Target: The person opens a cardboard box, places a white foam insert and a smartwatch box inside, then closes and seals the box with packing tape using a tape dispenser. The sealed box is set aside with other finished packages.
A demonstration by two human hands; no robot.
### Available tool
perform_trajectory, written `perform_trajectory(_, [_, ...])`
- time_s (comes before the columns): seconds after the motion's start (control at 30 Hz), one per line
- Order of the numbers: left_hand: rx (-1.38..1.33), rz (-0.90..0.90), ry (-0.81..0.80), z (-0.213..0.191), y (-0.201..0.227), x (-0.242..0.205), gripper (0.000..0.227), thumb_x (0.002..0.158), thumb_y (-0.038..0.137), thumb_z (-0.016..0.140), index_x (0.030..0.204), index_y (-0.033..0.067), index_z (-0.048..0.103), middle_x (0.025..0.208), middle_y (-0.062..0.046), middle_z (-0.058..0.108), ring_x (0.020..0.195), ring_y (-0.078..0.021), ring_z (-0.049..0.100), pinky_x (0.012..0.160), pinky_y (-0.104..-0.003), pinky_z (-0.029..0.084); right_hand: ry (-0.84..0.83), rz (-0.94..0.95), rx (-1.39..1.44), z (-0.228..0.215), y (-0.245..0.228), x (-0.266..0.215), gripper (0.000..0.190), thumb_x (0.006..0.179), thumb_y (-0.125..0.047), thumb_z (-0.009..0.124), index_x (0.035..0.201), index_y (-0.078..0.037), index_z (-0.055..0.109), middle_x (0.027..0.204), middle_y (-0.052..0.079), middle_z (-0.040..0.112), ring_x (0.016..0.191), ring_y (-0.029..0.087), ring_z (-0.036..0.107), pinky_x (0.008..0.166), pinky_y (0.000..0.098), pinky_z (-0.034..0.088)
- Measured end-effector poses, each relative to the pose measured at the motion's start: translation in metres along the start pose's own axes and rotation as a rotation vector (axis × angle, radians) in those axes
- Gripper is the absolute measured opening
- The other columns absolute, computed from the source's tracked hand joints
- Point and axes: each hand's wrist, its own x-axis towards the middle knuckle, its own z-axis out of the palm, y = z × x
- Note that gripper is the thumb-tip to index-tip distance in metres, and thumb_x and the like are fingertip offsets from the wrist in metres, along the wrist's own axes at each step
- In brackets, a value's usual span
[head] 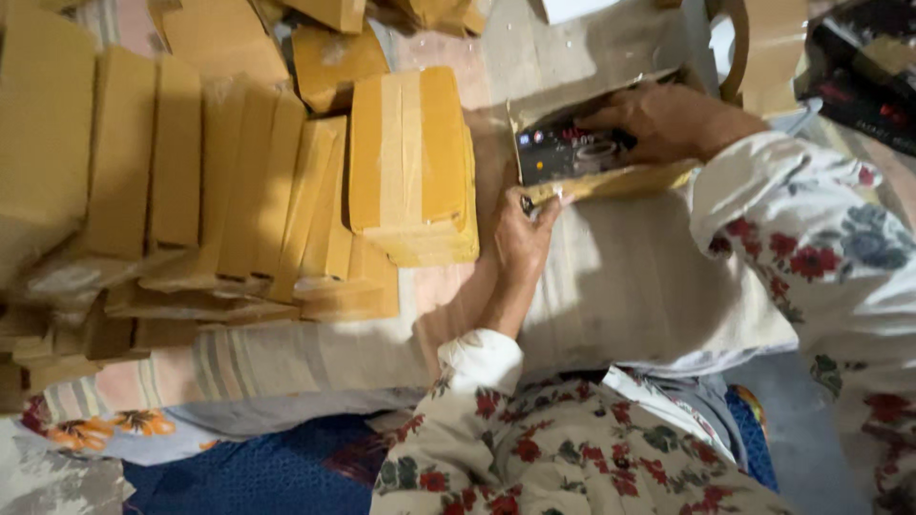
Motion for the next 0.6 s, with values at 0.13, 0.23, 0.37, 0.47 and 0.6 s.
perform_trajectory(0.13, [-0.079, 0.168, 0.020, -0.003, 0.004, 0.008, 0.046, 0.083, 0.020, 0.086, 0.117, 0.0013, 0.061, 0.105, -0.019, 0.073, 0.096, -0.0318, 0.071, 0.085, -0.041, 0.055, 0.008, -0.066, 0.003, -0.003, 0.011, 0.006, 0.077, 0.074, -0.022, 0.082, 0.147, -0.022, 0.056, 0.130, 0.014, 0.066, 0.114, 0.036, 0.065, 0.101, 0.0448, 0.051])
perform_trajectory(0.23, [-0.150, 0.176, -0.016, -0.005, 0.002, 0.006, 0.045, 0.087, 0.011, 0.083, 0.124, 0.0006, 0.059, 0.110, -0.018, 0.072, 0.100, -0.0281, 0.070, 0.089, -0.038, 0.056, 0.145, -0.192, 0.029, 0.002, 0.015, 0.009, 0.078, 0.067, -0.021, 0.083, 0.141, -0.021, 0.060, 0.130, 0.014, 0.067, 0.110, 0.038, 0.067, 0.094, 0.0465, 0.053])
perform_trajectory(0.37, [-0.318, 0.396, -0.025, -0.009, 0.004, 0.007, 0.055, 0.089, 0.001, 0.077, 0.138, -0.0016, 0.051, 0.142, -0.024, 0.061, 0.124, -0.0238, 0.064, 0.105, -0.034, 0.051, 0.057, -0.040, -0.018, 0.015, 0.016, 0.008, 0.068, 0.080, -0.027, 0.079, 0.145, -0.029, 0.061, 0.119, 0.015, 0.071, 0.100, 0.037, 0.070, 0.091, 0.0457, 0.056])
perform_trajectory(0.47, [-0.374, 0.296, -0.080, -0.015, 0.015, 0.012, 0.073, 0.087, 0.006, 0.074, 0.152, -0.0018, 0.041, 0.137, -0.024, 0.063, 0.127, -0.0254, 0.063, 0.108, -0.032, 0.049, 0.055, 0.005, -0.071, 0.008, 0.017, 0.008, 0.064, 0.080, -0.031, 0.078, 0.142, -0.028, 0.064, 0.115, 0.016, 0.073, 0.098, 0.037, 0.071, 0.090, 0.0460, 0.056])
perform_trajectory(0.6, [-0.075, 0.375, -0.025, -0.019, 0.018, 0.005, 0.060, 0.089, 0.019, 0.079, 0.136, -0.0052, 0.049, 0.125, -0.027, 0.065, 0.114, -0.0394, 0.065, 0.097, -0.042, 0.051, 0.144, -0.103, 0.035, 0.004, 0.005, -0.003, 0.062, 0.079, -0.035, 0.077, 0.137, -0.018, 0.065, 0.111, 0.020, 0.073, 0.095, 0.040, 0.070, 0.088, 0.0472, 0.055])
